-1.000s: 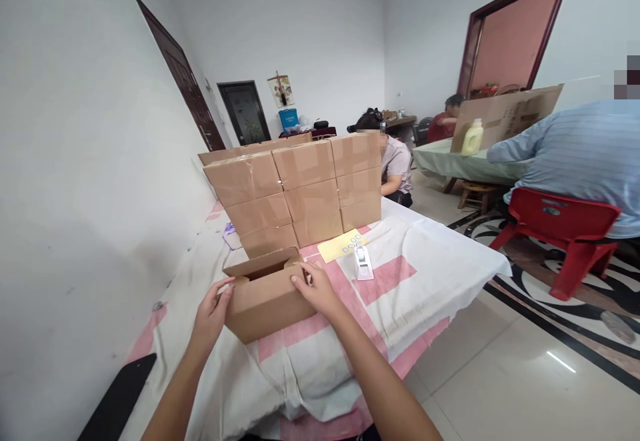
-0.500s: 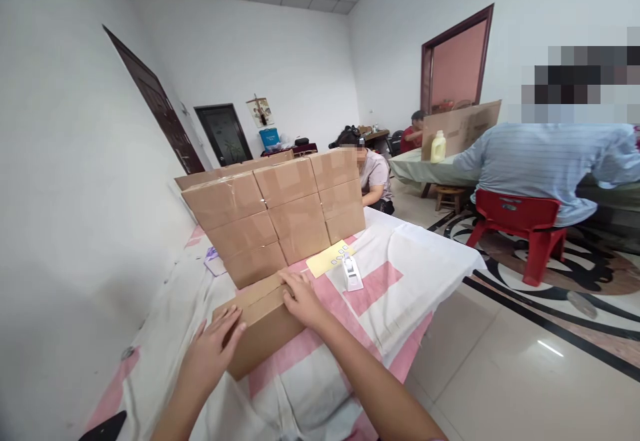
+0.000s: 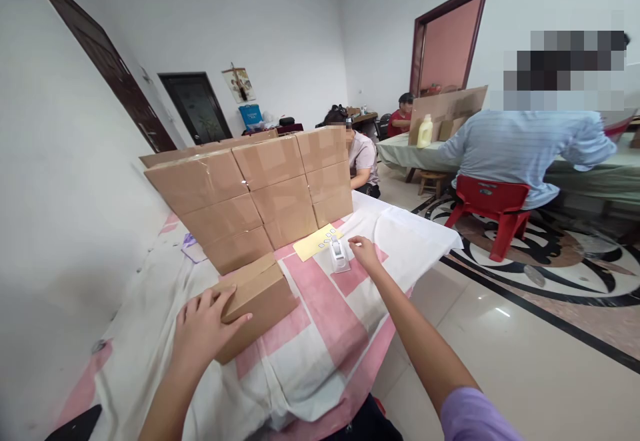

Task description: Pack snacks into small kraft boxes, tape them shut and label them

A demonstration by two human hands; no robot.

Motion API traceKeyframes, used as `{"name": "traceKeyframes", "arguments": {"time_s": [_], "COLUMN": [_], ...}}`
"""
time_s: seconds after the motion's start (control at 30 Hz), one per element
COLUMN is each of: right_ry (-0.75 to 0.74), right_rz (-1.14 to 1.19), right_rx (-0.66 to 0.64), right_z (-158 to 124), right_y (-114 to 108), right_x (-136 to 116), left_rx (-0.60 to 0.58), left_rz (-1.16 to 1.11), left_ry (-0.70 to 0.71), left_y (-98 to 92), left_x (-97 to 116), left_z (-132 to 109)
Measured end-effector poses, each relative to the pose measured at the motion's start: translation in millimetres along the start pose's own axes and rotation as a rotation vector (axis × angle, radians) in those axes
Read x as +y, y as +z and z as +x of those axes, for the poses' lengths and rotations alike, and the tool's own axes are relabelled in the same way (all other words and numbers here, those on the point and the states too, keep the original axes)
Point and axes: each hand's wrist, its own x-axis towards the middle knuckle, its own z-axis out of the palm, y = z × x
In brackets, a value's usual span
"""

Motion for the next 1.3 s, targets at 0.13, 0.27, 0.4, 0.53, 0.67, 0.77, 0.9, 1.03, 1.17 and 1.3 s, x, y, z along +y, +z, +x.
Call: {"name": "traceKeyframes", "arguments": {"time_s": [0.13, 0.27, 0.4, 0.53, 0.67, 0.77, 0.9, 1.03, 1.17, 1.3], "right_ry": [-0.067, -0.166, -0.249, -0.308, -0.361, -0.43, -0.432, -0.455, -0.487, -0.491], "right_rz": [-0.085, -0.156, -0.206, -0.212, -0.2, -0.211, -0.266, -0.342, -0.418, -0.459], "right_rx": [-0.087, -0.187, -0.204, -0.172, -0.187, -0.198, -0.257, -0.304, -0.3, -0.318], "right_z": [25.3, 52.2, 64.1, 49.5, 8.0, -29.0, -68.6, -88.1, -92.1, -93.0], "right_y": [14.4, 30.7, 34.5, 19.5, -6.3, -21.2, -25.6, -16.9, -8.4, -5.0], "right_x": [-2.9, -12.8, -19.8, -27.1, -30.1, -23.2, -6.8, 2.6, 2.8, 0.2], "left_rx": [0.019, 0.046, 0.079, 0.103, 0.108, 0.1, 0.072, 0.08, 0.079, 0.081], "left_rz": [0.013, 0.026, 0.024, 0.033, 0.037, 0.036, 0.035, 0.008, 0.024, 0.063], "left_ry": [0.002, 0.013, 0.014, 0.009, -0.003, 0.018, 0.033, 0.021, 0.014, -0.011], "left_y": [2.1, 5.6, 10.3, 14.3, 13.6, 12.2, 14.6, 18.7, 16.5, 7.8], "left_x": [0.1, -0.1, -1.6, -2.2, -0.9, -1.5, -6.1, -7.9, -3.4, 0.8], "left_z": [-1.5, -6.3, -8.4, -10.2, -12.2, -13.2, -15.3, -16.7, -14.9, -12.7]}}
